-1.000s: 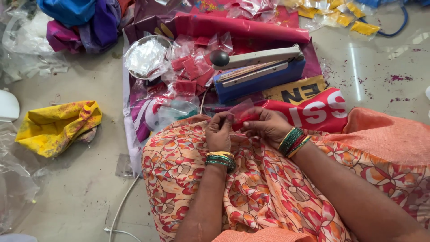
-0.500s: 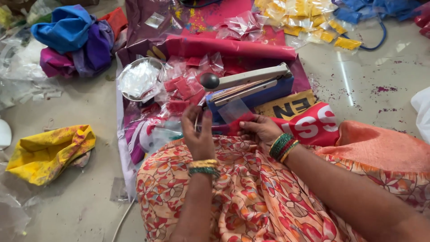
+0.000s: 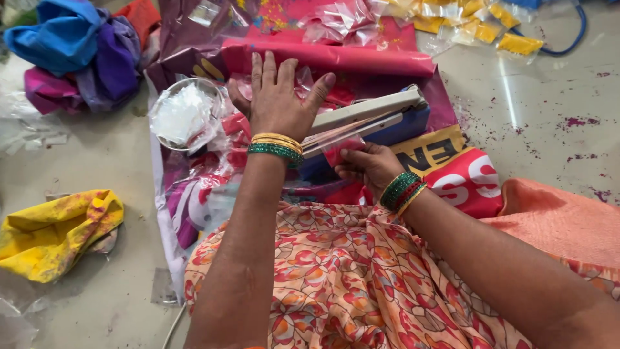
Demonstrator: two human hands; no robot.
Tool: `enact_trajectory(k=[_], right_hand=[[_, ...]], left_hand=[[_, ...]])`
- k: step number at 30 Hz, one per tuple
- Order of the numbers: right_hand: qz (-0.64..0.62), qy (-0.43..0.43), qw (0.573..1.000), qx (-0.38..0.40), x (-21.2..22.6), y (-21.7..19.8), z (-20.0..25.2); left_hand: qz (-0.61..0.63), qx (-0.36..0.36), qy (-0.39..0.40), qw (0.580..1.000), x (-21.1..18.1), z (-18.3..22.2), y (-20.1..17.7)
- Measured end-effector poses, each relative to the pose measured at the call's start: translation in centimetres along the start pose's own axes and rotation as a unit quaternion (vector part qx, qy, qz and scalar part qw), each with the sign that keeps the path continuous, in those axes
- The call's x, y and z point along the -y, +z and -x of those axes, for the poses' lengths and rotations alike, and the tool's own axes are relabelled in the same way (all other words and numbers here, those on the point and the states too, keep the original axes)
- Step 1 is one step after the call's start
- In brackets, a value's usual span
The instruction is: The person is manually sealing small red plastic bags using a heat sealer.
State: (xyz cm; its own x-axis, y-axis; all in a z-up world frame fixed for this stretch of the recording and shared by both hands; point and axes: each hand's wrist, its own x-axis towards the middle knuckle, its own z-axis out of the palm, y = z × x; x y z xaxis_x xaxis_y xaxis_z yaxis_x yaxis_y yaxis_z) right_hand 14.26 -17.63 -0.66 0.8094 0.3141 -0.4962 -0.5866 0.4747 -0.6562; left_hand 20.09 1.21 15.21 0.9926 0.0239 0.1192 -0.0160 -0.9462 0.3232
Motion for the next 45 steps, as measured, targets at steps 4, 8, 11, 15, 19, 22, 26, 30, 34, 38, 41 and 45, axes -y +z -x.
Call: enact_trajectory(k=[4,8,11,15,19,22,26,30,34,38,41,45], right_hand=[[-0.031,-0.031,0.999,-0.012,0.3,-0.1,-0.7],[-0.048,-0.047,0.997,-0.035,0.7,0.0,-0.8],[-0.045,-0.049,0.997,-0.045,0.8,0.1,-0.8],[-0.032,-0.05,0.996,-0.061,0.6,-0.1,-1.0],[-0.025,-0.058,0.996,-0.059,0.4,-0.6,-1.3],[-0.011,-0.064,0.996,-0.06,0.3,-0.6,-1.4],[-0.005,-0.062,0.996,-0.065,0.2,-0.8,-1.6],[0.006,-0.053,0.995,-0.08,0.7,0.1,-0.8],[0.012,-0.029,0.99,-0.136,1.3,1.7,0.4],[-0.022,-0.033,0.982,-0.187,0.3,1.0,0.1],[-0.039,-0.055,0.978,-0.199,-0.1,0.6,0.1],[-0.048,-0.088,0.974,-0.203,-0.8,0.1,0.0]], left_hand=[[-0.016,0.043,-0.021,0.999,0.6,-0.8,2.4],[-0.042,0.078,-0.053,0.995,1.2,-0.7,3.8],[-0.055,0.087,-0.065,0.993,1.6,-0.5,4.2],[-0.065,0.076,-0.065,0.993,2.4,-0.5,5.4],[-0.072,0.061,-0.058,0.994,2.8,0.0,6.1],[-0.068,0.071,-0.077,0.992,3.1,0.2,6.5],[-0.061,0.052,-0.075,0.994,4.0,0.2,8.2],[-0.054,0.037,-0.074,0.995,4.5,0.6,8.8],[-0.064,0.062,-0.096,0.991,4.1,0.9,8.4],[-0.057,0.055,-0.098,0.992,3.9,0.8,8.2],[-0.056,0.065,-0.101,0.991,4.0,0.8,8.3],[-0.022,0.059,-0.093,0.994,5.1,0.8,9.5]])
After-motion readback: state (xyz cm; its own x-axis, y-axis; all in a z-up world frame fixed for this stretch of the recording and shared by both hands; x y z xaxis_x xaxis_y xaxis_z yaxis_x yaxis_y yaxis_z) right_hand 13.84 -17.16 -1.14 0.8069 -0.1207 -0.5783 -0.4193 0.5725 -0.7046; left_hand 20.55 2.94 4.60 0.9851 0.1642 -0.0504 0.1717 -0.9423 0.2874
